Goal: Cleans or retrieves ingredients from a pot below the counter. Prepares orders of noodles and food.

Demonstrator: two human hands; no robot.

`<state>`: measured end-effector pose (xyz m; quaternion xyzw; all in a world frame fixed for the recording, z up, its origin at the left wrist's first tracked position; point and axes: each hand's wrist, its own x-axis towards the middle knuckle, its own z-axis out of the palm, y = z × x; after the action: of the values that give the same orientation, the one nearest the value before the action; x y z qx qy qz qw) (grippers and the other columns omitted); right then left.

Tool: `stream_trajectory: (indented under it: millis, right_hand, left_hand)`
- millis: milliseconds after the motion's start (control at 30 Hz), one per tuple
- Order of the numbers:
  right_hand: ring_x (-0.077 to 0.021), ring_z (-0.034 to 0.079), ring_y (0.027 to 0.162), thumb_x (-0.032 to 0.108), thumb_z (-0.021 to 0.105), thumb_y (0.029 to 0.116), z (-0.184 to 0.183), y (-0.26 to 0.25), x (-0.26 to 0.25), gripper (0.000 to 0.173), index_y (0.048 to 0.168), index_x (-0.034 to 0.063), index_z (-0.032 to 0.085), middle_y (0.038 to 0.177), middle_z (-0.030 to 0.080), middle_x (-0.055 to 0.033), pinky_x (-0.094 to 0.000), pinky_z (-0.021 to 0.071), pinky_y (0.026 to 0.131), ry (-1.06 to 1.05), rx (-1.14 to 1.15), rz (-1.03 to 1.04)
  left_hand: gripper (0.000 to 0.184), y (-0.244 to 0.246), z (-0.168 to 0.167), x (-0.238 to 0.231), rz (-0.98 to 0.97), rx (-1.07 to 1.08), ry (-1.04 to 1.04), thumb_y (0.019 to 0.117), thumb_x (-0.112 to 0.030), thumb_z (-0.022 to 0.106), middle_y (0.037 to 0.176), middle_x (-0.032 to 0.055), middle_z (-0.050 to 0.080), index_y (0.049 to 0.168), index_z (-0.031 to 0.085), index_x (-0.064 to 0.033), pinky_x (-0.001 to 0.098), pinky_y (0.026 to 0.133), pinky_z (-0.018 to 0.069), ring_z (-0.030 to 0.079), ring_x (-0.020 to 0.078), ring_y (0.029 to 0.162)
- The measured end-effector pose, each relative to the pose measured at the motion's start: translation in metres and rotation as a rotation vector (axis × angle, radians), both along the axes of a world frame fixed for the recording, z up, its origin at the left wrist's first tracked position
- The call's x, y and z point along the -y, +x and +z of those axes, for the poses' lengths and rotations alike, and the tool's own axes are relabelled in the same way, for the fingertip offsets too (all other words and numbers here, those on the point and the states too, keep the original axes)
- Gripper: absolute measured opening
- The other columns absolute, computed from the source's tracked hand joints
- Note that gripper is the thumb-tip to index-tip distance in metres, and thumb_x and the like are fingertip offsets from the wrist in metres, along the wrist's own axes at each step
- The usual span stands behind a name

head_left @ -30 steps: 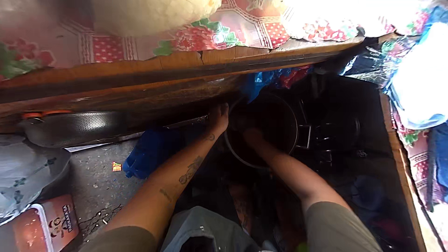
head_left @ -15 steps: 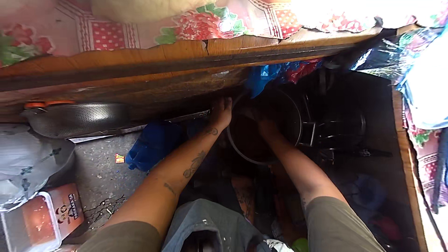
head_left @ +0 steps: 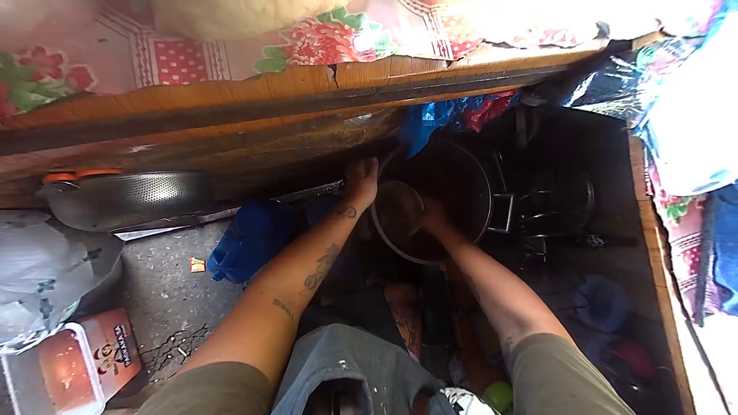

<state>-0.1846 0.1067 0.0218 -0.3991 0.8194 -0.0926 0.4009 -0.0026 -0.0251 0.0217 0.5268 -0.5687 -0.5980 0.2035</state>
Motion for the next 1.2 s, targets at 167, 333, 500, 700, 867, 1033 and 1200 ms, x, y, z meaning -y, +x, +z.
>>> stream_trajectory:
  millis: [167,333,500,700,867,1033,1200]
  right_hand:
    - [-0.0286,0.065,0.09,0.017,0.052,0.1083,0.0,-0.03,-0.011,0.04,0.146,0.0033,0.049,0.122,0.063,-0.0239,-0.0435,0.0555,0.075,0.08,0.256,-0.281]
    - [-0.0259,0.063,0.085,0.023,0.055,0.1077,0.005,-0.073,-0.008,0.043,0.148,0.0071,0.048,0.12,0.064,-0.0218,-0.0405,0.0539,0.071,0.111,0.254,-0.284]
    - [-0.0466,0.057,0.128,0.013,0.051,0.1077,0.024,-0.1,0.025,0.036,0.14,0.0014,0.06,0.135,0.061,-0.0305,-0.0645,0.0414,0.109,0.024,-0.169,0.178]
    - [-0.049,0.059,0.124,0.008,0.061,0.0996,0.025,-0.037,0.015,0.045,0.144,0.0139,0.06,0.132,0.064,-0.0264,-0.0666,0.0452,0.104,0.322,-0.438,0.53]
    - [-0.0506,0.057,0.124,0.012,0.068,0.0954,-0.017,-0.029,-0.011,0.047,0.139,-0.0011,0.058,0.132,0.061,-0.032,-0.07,0.0438,0.104,0.284,-0.207,0.216]
    - [-0.0457,0.061,0.122,0.013,0.068,0.0971,-0.023,-0.002,0.005,0.041,0.135,-0.0007,0.061,0.129,0.064,-0.0291,-0.0658,0.0466,0.104,0.128,-0.099,-0.03]
    - [-0.0413,0.058,0.129,0.008,0.061,0.0989,0.01,0.032,0.009,0.048,0.145,-0.0025,0.052,0.137,0.06,-0.0278,-0.057,0.0448,0.11,0.078,-0.069,-0.032]
  left_hand:
    - [0.052,-0.001,-0.003,-0.001,0.006,-0.018,-0.008,0.1117,-0.041,0.035,0.134,0.022,0.06,0.136,0.057,-0.001,0.0547,0.111,0.0406,0.055,0.0322,0.13]
    - [0.051,-0.003,-0.005,-0.001,0.016,-0.018,-0.014,0.1121,-0.04,0.034,0.133,0.0223,0.061,0.135,0.057,-0.0009,0.0547,0.11,0.0411,0.056,0.0322,0.129]
    - [0.05,-0.003,-0.003,-0.001,0.015,-0.015,-0.001,0.1123,-0.039,0.034,0.131,0.0247,0.06,0.134,0.057,0.0012,0.0548,0.109,0.0412,0.056,0.0338,0.127]
    - [0.051,-0.002,0.001,-0.001,0.021,-0.009,-0.004,0.112,-0.039,0.035,0.13,0.0233,0.062,0.134,0.057,0.0006,0.0536,0.108,0.0425,0.058,0.032,0.125]
    - [0.055,-0.001,0.0,0.0,0.014,0.014,0.018,0.1108,-0.044,0.036,0.144,0.0224,0.054,0.143,0.052,-0.0029,0.0552,0.115,0.0379,0.05,0.0325,0.137]
    - [0.053,-0.001,0.0,0.0,0.013,-0.003,-0.009,0.1114,-0.041,0.036,0.136,0.0223,0.06,0.139,0.054,0.0002,0.0515,0.113,0.0408,0.055,0.0305,0.131]
    - [0.052,-0.002,-0.002,-0.001,0.008,0.01,-0.028,0.1117,-0.04,0.036,0.132,0.024,0.06,0.137,0.055,0.0013,0.0535,0.11,0.0419,0.057,0.0333,0.128]
